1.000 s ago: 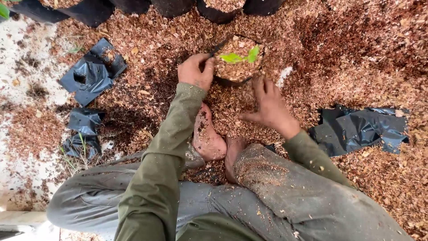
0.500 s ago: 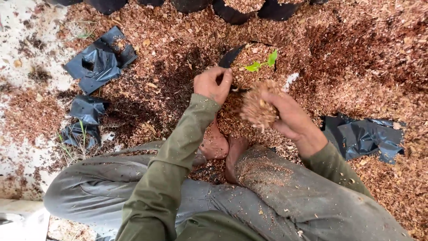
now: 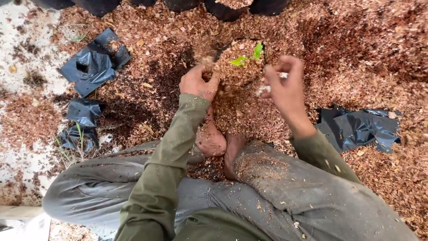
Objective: Transplanting small green seedlings into black plastic nursery bags filled with a mulch substrate.
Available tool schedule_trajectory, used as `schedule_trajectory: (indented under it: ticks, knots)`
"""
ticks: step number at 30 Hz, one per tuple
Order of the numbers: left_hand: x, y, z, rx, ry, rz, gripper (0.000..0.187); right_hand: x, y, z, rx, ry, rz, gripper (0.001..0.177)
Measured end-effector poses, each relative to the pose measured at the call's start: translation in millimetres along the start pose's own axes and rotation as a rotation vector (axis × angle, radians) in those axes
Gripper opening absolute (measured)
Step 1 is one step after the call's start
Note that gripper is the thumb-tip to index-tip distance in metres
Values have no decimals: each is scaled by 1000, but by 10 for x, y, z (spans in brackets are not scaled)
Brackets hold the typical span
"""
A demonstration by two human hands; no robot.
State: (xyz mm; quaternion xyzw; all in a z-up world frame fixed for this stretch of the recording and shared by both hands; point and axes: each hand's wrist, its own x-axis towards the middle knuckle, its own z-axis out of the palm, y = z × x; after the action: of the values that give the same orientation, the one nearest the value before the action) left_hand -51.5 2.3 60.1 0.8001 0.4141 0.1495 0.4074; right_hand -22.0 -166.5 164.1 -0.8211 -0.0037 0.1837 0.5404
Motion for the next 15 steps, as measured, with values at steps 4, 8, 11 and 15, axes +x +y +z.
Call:
schedule_trajectory:
  ticks: [4,8,11,15]
  knots:
    - [185,-41,-224,121,-506,173,45,505,517,-44,-153,-224,127,39]
    - [333,-459,-75,159,-493,276,35,626,684,-125,-237,-155,40,29]
    - [312,-505,35,226,-472,230,40,625,681,-217,-288,-218,59,24]
    - [348,-451,-135,131,-631,335,22,490,362,-298,-288,-236,65,32]
